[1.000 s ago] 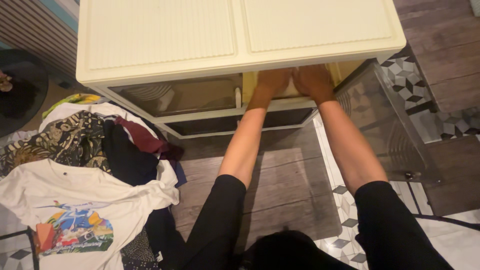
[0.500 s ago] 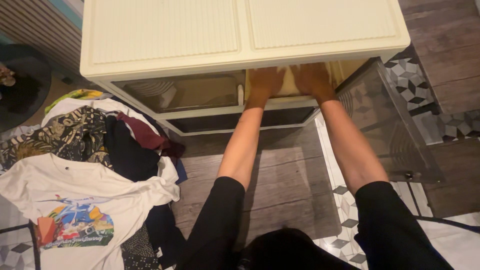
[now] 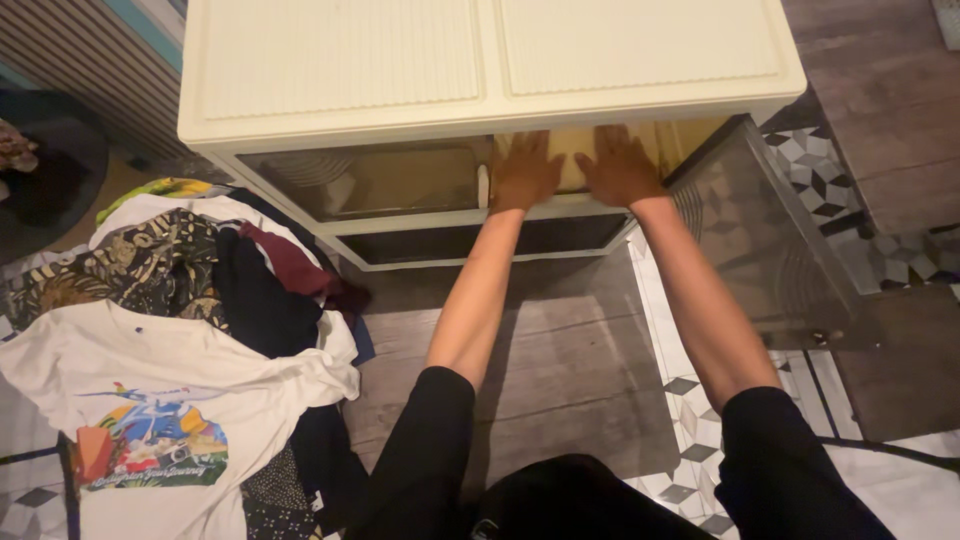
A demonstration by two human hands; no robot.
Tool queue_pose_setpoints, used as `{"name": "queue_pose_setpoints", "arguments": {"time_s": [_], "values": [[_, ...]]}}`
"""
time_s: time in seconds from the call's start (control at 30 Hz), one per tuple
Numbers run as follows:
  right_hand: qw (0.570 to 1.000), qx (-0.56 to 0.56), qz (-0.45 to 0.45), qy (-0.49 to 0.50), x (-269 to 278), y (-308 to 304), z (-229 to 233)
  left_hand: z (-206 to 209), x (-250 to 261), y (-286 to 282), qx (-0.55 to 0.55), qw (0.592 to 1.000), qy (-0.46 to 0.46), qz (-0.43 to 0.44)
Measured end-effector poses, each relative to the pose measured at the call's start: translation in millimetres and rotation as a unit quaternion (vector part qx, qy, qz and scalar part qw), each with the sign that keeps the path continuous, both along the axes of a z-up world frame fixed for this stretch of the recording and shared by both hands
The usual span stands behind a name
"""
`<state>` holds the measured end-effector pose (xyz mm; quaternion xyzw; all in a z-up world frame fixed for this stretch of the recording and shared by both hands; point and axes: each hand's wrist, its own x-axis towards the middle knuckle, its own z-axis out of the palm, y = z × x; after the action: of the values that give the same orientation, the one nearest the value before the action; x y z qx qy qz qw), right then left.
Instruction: The person folds two white shirts by hand on a surface and places one of them into a cabinet drawer.
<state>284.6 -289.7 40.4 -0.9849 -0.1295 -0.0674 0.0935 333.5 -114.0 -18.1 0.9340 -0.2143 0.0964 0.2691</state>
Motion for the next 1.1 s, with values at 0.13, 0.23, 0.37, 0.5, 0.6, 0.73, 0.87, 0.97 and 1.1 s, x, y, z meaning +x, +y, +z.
{"name": "queue_pose_setpoints", "arguments": {"time_s": [0.13,0.23,0.37,0.5,0.6,0.73,0.87,0.97,1.1], "values": [[0.983,0.032,-0.143,0.111,-14.4,-0.3,16.7,29.0,-23.6,-0.8,0.253,0.961,0.061,0.093],[0.998,0.007,-0.035,0.048,-13.6,-8.6,-2.7,36.3,-33.2,-4.7,0.158,0.983,0.074,0.06],[0.999,0.031,0.008,0.044,-20.0,-10.8,-22.5,25.0,-40.1,-2.8,0.102,0.993,0.067,0.0],[0.997,0.012,-0.074,0.032,-34.0,2.5,-2.2,24.0,-40.6,-1.9,0.176,0.976,0.053,0.115],[0.99,-0.012,-0.126,0.062,-51.6,17.0,17.5,28.0,-46.6,-6.1,0.28,0.939,0.144,0.136],[0.993,0.035,-0.06,0.092,-72.7,25.3,38.3,37.2,-70.6,0.5,0.151,0.987,0.03,0.034],[0.991,0.064,-0.117,0.018,-104.5,26.2,47.2,65.5,-96.7,4.3,0.156,0.979,0.069,0.111],[0.974,0.188,-0.07,-0.109,-151.2,39.4,30.3,70.4,-138.8,16.0,0.109,0.985,-0.121,0.055],[0.934,0.327,0.025,-0.141,-241.8,37.8,-29.0,40.4,-210.8,17.8,-0.017,0.993,-0.118,-0.026]]}}
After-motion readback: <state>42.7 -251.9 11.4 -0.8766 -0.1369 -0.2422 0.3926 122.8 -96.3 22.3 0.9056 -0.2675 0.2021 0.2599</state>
